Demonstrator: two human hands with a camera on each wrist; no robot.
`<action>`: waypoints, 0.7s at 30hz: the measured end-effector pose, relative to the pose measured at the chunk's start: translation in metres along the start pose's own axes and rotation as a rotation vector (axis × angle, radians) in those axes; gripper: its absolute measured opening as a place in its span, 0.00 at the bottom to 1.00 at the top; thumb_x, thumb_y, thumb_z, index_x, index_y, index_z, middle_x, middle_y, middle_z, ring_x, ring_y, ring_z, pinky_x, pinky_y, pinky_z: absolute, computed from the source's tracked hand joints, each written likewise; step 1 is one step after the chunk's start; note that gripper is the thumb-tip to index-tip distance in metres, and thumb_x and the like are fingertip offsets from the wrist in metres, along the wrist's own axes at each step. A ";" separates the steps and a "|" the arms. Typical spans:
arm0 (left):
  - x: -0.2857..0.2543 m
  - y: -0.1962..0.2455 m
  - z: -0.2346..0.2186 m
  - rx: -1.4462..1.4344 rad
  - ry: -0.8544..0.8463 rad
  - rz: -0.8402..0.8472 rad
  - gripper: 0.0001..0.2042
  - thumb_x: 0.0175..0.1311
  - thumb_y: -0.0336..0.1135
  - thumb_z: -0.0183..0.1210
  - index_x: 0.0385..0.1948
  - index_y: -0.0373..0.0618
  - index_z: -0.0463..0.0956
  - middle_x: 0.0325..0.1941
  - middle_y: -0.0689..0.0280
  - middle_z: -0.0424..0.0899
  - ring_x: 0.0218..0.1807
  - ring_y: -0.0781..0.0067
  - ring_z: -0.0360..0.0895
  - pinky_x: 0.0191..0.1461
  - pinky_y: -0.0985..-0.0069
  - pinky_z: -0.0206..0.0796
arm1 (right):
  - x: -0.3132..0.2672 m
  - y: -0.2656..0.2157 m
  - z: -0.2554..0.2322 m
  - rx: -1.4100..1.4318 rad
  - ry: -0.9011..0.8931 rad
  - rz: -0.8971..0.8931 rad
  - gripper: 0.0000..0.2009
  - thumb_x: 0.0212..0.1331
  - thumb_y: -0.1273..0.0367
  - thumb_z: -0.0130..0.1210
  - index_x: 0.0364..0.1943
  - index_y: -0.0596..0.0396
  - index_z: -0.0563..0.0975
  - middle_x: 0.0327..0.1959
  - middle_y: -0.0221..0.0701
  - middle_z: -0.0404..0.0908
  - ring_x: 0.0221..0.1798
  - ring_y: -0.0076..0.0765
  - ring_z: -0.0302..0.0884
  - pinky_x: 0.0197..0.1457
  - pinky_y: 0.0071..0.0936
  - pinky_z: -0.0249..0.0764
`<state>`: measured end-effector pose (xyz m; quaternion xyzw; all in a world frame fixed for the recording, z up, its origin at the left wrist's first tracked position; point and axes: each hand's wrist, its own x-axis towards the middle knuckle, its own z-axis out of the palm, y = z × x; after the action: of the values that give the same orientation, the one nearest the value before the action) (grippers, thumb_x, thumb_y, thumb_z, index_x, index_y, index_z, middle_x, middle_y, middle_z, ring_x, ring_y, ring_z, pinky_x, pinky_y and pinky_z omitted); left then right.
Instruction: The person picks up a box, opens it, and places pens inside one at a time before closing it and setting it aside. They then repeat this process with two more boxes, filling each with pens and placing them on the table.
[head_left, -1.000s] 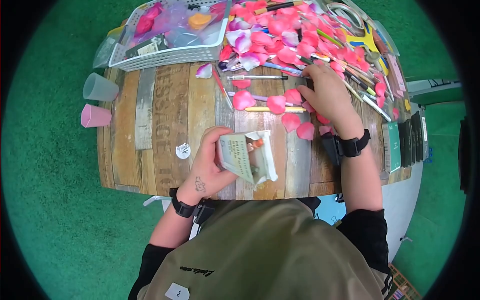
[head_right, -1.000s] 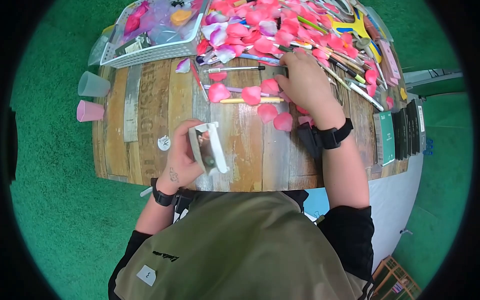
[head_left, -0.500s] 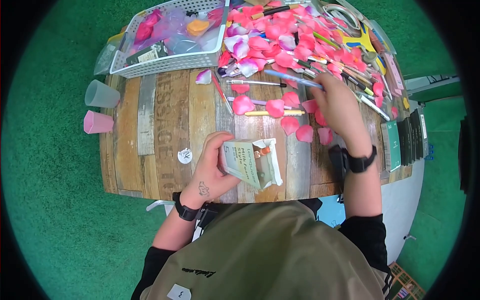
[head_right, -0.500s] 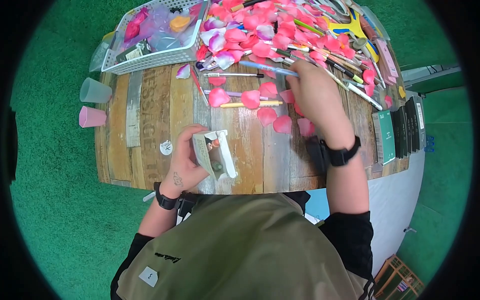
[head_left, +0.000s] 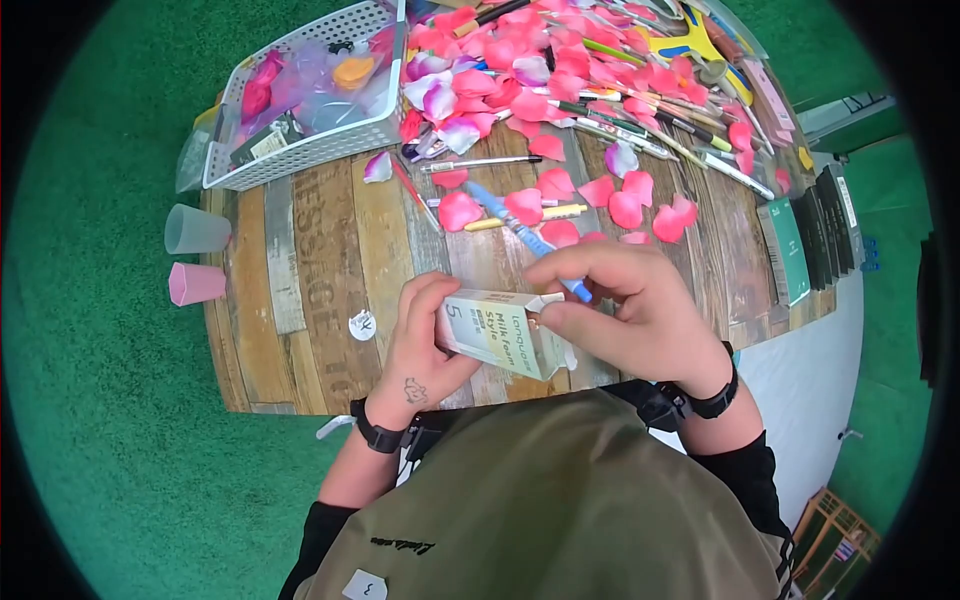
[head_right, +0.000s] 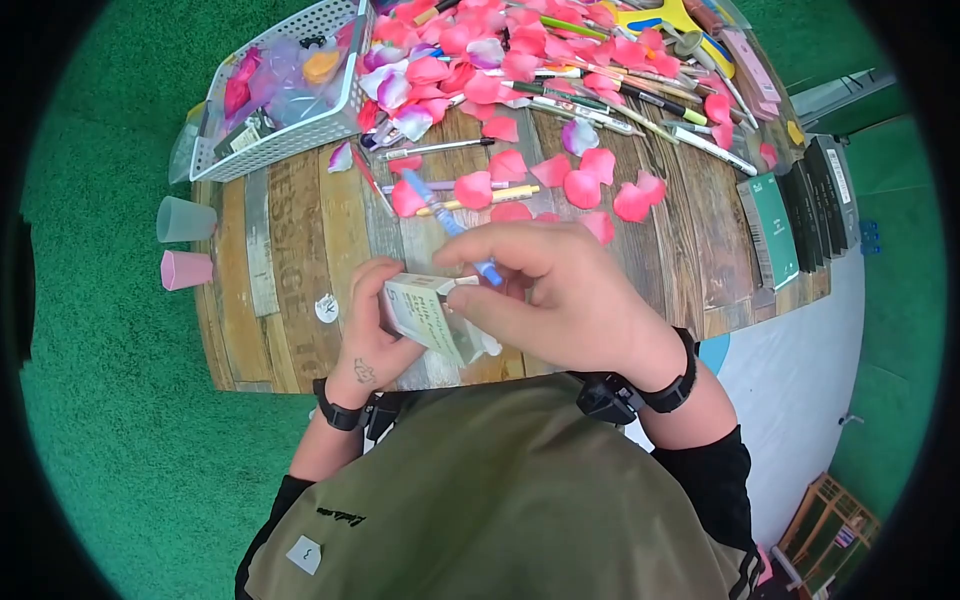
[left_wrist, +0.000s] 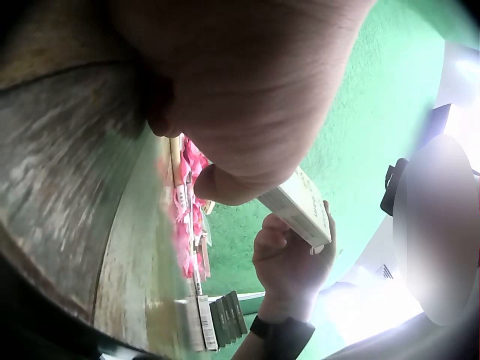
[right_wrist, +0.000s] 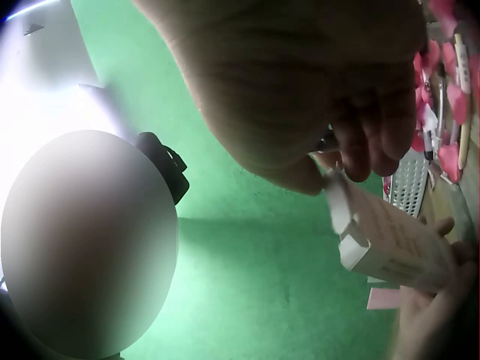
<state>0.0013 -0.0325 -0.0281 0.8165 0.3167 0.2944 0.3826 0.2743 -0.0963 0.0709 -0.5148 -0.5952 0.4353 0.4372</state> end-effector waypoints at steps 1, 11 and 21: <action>0.000 0.000 0.000 0.003 0.001 0.000 0.41 0.47 0.27 0.78 0.66 0.46 0.66 0.66 0.51 0.70 0.66 0.47 0.73 0.68 0.59 0.71 | -0.001 0.002 0.001 0.063 0.007 0.016 0.14 0.64 0.71 0.69 0.53 0.53 0.86 0.37 0.24 0.86 0.31 0.15 0.75 0.33 0.19 0.72; -0.001 -0.002 0.001 -0.028 0.007 0.000 0.40 0.47 0.27 0.78 0.66 0.45 0.66 0.65 0.52 0.69 0.64 0.48 0.73 0.66 0.59 0.72 | -0.003 0.003 0.004 0.242 -0.096 0.166 0.14 0.62 0.72 0.71 0.52 0.52 0.85 0.35 0.21 0.85 0.30 0.12 0.75 0.33 0.17 0.71; 0.002 0.002 -0.003 -0.001 -0.015 0.020 0.39 0.47 0.27 0.78 0.65 0.44 0.67 0.65 0.52 0.69 0.64 0.48 0.73 0.66 0.59 0.71 | -0.002 -0.009 0.000 0.106 -0.172 0.280 0.16 0.61 0.70 0.71 0.53 0.50 0.83 0.36 0.25 0.84 0.32 0.18 0.79 0.34 0.21 0.74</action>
<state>0.0014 -0.0307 -0.0240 0.8214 0.3057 0.2922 0.3827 0.2724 -0.0995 0.0792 -0.5300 -0.5289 0.5652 0.3463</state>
